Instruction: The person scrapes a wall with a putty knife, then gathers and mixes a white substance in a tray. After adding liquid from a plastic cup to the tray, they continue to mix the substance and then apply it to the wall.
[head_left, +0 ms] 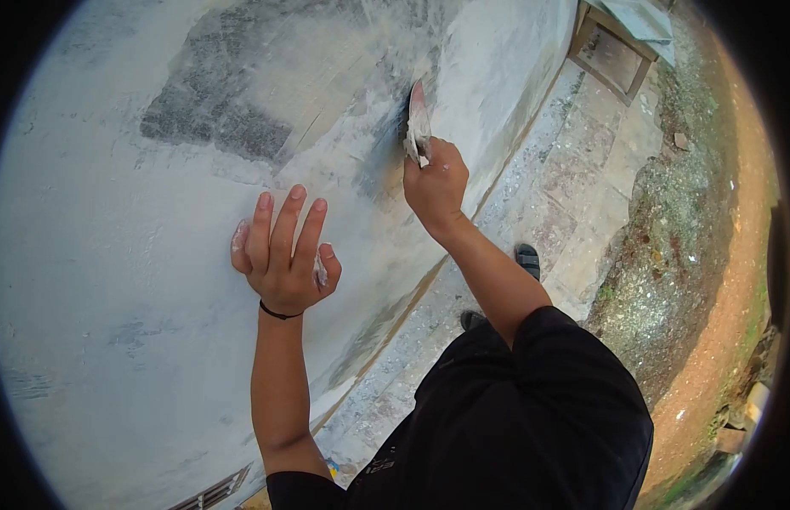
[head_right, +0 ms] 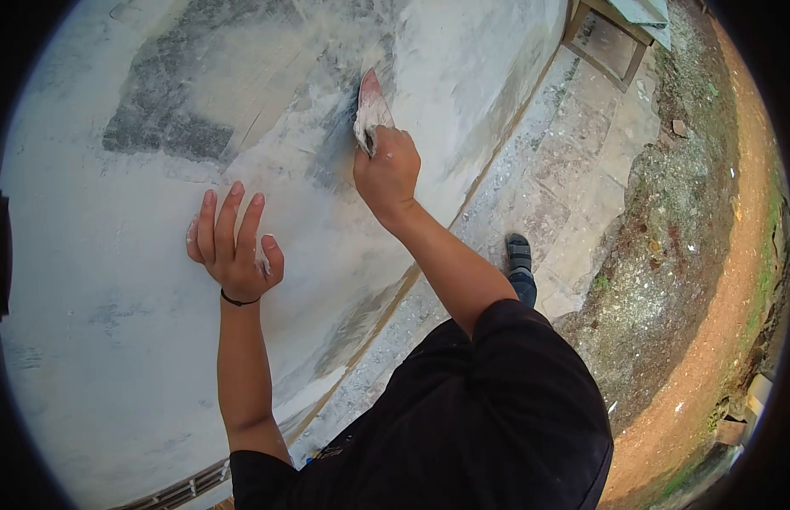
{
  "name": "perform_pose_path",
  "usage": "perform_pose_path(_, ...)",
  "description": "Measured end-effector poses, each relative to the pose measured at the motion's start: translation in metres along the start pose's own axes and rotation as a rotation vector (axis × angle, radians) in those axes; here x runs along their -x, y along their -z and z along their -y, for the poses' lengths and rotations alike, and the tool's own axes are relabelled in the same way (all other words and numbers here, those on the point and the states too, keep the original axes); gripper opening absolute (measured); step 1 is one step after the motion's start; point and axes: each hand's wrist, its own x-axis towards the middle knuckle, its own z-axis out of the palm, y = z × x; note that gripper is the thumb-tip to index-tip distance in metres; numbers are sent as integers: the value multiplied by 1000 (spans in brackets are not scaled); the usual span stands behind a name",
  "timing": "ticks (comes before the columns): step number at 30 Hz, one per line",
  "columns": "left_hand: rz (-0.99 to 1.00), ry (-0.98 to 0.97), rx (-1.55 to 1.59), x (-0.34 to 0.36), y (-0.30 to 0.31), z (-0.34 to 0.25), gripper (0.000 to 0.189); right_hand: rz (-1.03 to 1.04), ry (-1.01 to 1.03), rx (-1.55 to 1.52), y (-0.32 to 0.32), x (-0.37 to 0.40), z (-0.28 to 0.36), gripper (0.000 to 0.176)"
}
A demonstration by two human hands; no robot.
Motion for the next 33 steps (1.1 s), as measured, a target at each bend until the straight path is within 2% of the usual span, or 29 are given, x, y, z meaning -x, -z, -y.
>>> perform_pose_path(3,-3,2,12,-1,1,1,36,83,99,-15,0,29,14,17)
perform_pose_path(8,-5,3,-3,-2,0,-2,37,237,186,-156,45,51,17,15)
perform_pose_path(11,-25,34,-43,-1,0,-1,35,495,36,-268,71,29,-3,20)
perform_pose_path(15,-2,44,-79,-1,-2,-3,35,520,-29,-242,49,-19,-42,15)
perform_pose_path(17,23,48,-103,-1,-3,-3,35,457,-151,-269,32,-38,-57,17)
perform_pose_path(24,27,17,-162,-4,-9,-4,36,209,-240,-315,22,-84,-109,21)
perform_pose_path(26,38,13,-170,-4,-9,-3,36,208,-293,-320,34,-84,-110,20)
perform_pose_path(30,71,-16,-266,-5,-10,-2,35,117,-223,-180,52,-66,-92,19)
perform_pose_path(32,73,-17,-273,-5,-11,-3,34,-110,-222,-345,48,-52,-81,17)
perform_pose_path(33,82,-8,-282,-6,-11,-4,34,-117,-224,-340,45,-46,-75,17)
